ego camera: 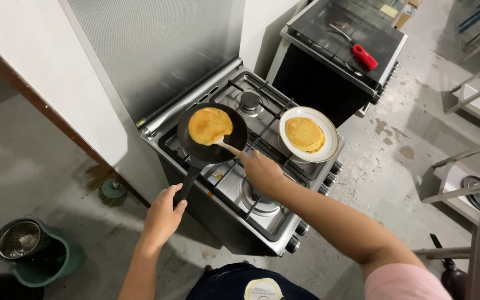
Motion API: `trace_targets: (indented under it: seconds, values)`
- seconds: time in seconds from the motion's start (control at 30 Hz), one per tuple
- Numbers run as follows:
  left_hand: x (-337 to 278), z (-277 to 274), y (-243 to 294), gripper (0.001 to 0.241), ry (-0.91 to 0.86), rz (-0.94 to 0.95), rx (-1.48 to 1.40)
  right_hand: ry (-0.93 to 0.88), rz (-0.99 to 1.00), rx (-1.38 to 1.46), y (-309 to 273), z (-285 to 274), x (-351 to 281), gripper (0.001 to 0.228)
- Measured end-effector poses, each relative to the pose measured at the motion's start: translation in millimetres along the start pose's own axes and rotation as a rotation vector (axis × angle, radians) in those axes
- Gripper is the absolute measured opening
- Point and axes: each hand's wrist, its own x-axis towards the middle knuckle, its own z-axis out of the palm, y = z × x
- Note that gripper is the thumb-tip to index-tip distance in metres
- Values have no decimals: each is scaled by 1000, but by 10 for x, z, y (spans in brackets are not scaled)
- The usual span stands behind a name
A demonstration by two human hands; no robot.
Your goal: Flipping pancakes on a stove, pouring batter into a pan, and washing hands in a kitchen sink.
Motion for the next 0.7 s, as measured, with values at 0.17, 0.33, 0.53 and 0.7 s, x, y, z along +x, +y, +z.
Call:
trace_targets:
  seconds: [0.17, 0.33, 0.53, 0.7]
  values:
    - [30, 43, -68, 47, 26, 40, 13, 16, 90, 66, 48, 110, 101, 37]
    - [74, 93, -148, 48, 47, 95, 27, 20, 158, 77, 81, -52, 27, 49]
    - [168, 190, -279, 49, 64, 112, 41, 15, 177, 108, 66, -105, -102, 53]
    - [189, 155, -269, 52, 48, 115, 40, -120, 308, 194, -19, -609, -467, 56]
